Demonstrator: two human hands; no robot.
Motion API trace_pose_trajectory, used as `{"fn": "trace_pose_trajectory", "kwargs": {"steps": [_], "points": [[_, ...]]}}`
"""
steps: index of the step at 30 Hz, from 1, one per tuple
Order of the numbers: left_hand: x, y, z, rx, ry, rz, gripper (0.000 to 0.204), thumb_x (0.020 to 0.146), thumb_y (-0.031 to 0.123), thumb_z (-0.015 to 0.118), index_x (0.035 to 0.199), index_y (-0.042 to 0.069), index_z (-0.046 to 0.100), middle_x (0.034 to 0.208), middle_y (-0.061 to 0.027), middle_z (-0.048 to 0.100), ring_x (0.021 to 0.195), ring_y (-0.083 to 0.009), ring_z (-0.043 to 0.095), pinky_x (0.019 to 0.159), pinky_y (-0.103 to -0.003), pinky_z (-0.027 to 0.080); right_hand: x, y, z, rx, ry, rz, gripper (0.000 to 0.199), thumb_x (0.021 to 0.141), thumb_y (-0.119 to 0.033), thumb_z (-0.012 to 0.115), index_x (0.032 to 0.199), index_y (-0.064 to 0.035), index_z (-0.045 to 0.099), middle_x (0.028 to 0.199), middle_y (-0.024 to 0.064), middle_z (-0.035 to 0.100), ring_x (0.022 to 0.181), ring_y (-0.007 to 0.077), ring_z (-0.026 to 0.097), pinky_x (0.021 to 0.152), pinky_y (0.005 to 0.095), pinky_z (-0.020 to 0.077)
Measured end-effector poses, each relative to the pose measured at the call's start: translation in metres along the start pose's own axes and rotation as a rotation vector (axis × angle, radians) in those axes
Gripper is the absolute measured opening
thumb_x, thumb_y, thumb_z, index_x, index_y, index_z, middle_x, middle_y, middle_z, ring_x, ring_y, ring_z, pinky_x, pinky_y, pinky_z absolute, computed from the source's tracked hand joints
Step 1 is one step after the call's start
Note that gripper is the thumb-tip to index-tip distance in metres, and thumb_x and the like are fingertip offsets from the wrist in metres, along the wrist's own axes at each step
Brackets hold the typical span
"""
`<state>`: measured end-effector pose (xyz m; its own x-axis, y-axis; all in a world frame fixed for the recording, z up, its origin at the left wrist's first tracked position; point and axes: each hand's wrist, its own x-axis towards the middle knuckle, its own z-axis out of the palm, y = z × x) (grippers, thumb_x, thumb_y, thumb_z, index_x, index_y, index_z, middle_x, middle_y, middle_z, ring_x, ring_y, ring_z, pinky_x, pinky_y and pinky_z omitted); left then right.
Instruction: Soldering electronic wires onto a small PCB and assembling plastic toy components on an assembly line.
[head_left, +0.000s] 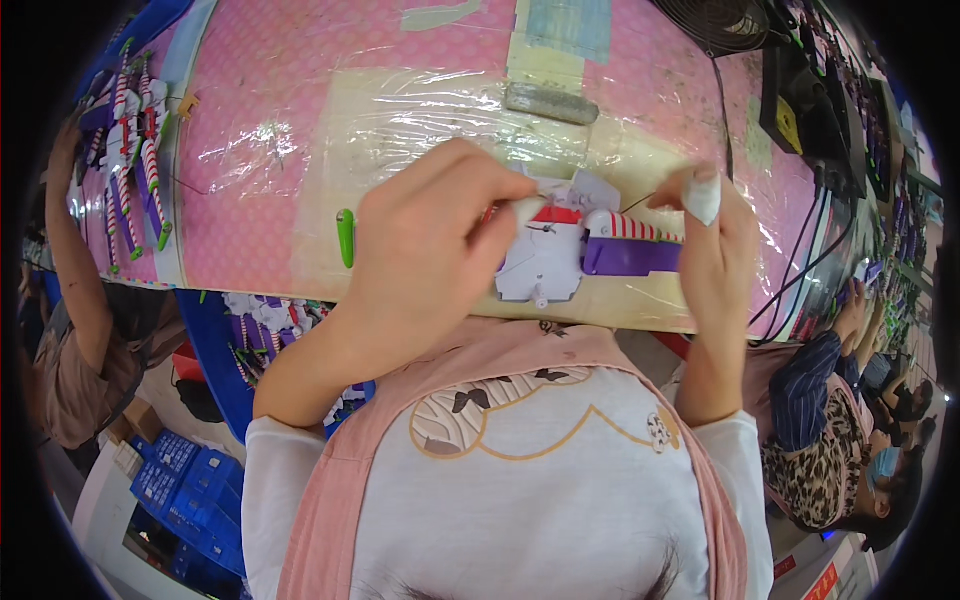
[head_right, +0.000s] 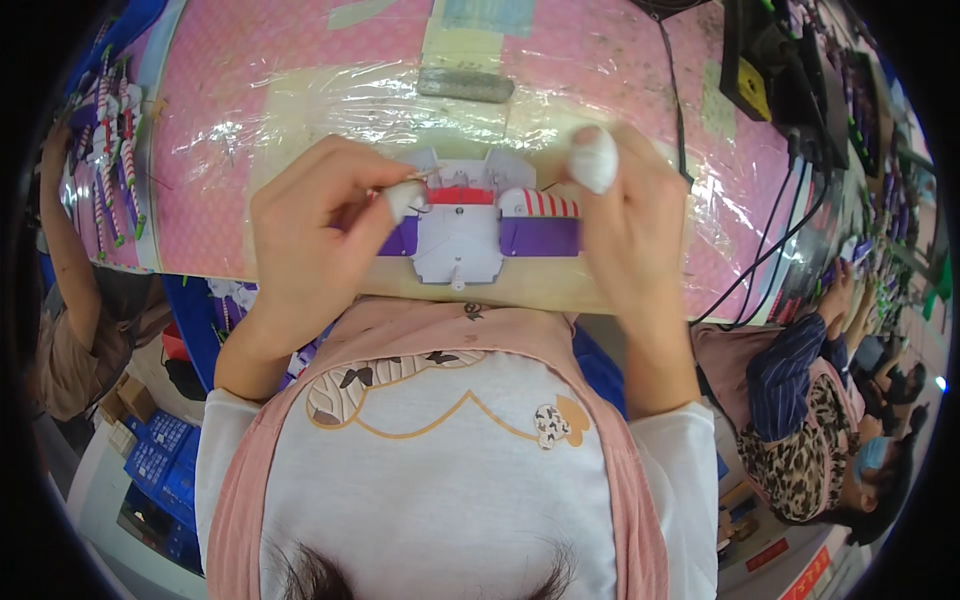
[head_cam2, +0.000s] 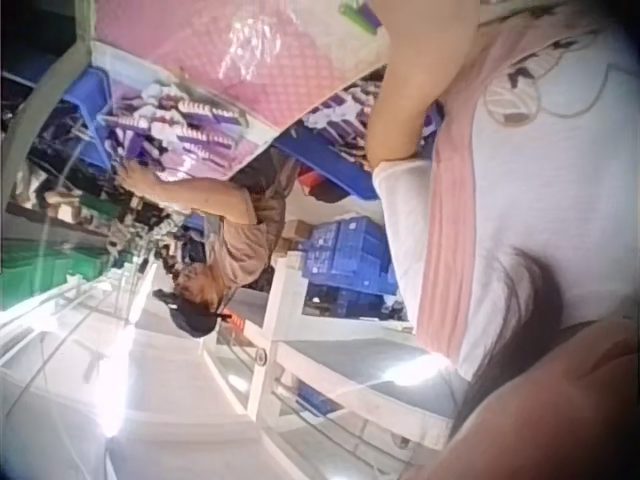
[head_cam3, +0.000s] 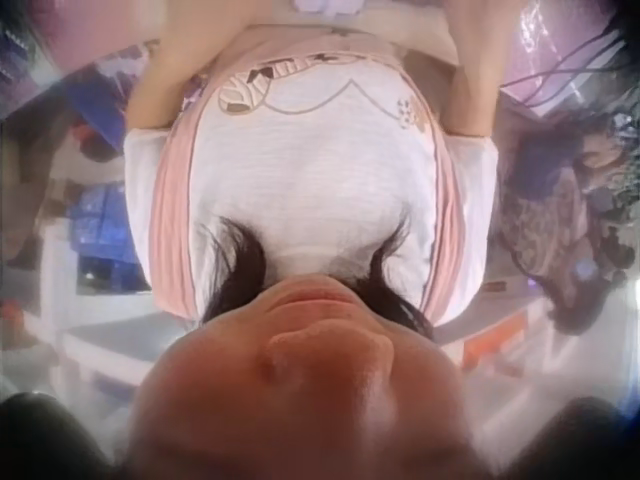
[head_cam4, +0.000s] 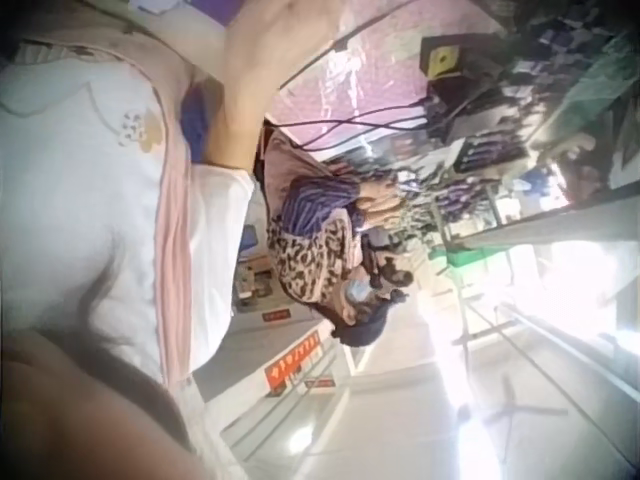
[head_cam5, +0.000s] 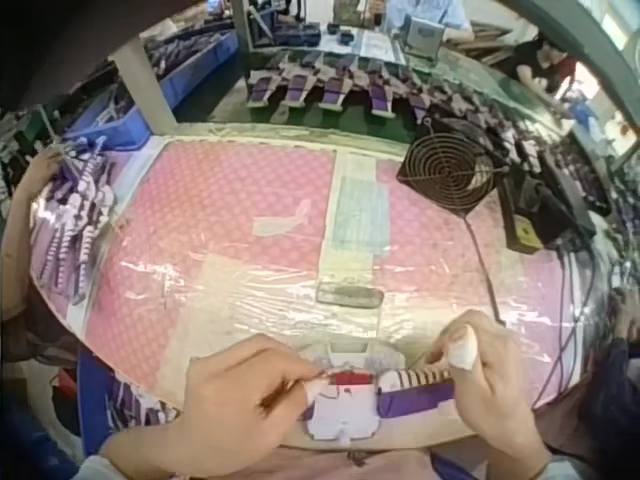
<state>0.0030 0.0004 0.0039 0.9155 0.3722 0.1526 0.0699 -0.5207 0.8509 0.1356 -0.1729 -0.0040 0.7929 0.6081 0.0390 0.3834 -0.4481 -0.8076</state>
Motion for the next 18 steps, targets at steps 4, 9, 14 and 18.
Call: {"fn": "trace_pose_trajectory", "kwargs": {"steps": [4, 9, 14, 18], "points": [[-0.003, -0.003, 0.009, -0.130, 0.060, -0.230, 0.014, 0.070, -0.005, 0.061, 0.083, 0.000, 0.062, 0.071, -0.0076, 0.058, 0.053, -0.0132, 0.053, 0.048, -0.025, 0.041, -0.012, 0.017, 0.002, -0.322, -0.162, -0.045, 0.038, 0.084, -0.029, 0.058, 0.068, 0.0048, 0.061, 0.055, 0.0142, 0.051, 0.054, 0.0262, 0.048, 0.056, 0.0362, 0.0400], [-0.002, -0.008, 0.020, -0.264, 0.138, -0.358, 0.011, 0.075, -0.002, 0.061, 0.086, -0.001, 0.062, 0.068, -0.0034, 0.057, 0.052, -0.0068, 0.047, 0.048, -0.021, 0.038, -0.020, 0.016, 0.024, 0.199, -0.037, 0.384, 0.014, 0.077, -0.006, 0.064, 0.086, 0.0042, 0.063, 0.063, 0.0005, 0.057, 0.056, 0.0027, 0.047, 0.048, 0.0185, 0.0357], [-0.002, -0.012, 0.016, -0.486, 0.174, -0.440, 0.012, 0.077, 0.001, 0.062, 0.088, -0.003, 0.062, 0.060, 0.0019, 0.052, 0.053, -0.0008, 0.043, 0.047, -0.018, 0.034, -0.015, -0.010, 0.026, 0.375, 0.134, 0.148, 0.012, 0.079, -0.006, 0.064, 0.086, 0.0037, 0.063, 0.071, 0.0011, 0.059, 0.059, 0.0037, 0.048, 0.049, 0.0175, 0.0362], [0.001, -0.013, 0.015, -0.577, 0.164, -0.498, 0.014, 0.077, 0.003, 0.062, 0.089, -0.002, 0.062, 0.058, 0.0024, 0.051, 0.051, 0.0003, 0.041, 0.044, -0.017, 0.031, -0.008, -0.029, 0.027, 0.353, -0.015, 0.036, 0.013, 0.081, -0.008, 0.063, 0.087, 0.0040, 0.063, 0.070, -0.0007, 0.060, 0.060, 0.0027, 0.048, 0.051, 0.0160, 0.0373]]}}
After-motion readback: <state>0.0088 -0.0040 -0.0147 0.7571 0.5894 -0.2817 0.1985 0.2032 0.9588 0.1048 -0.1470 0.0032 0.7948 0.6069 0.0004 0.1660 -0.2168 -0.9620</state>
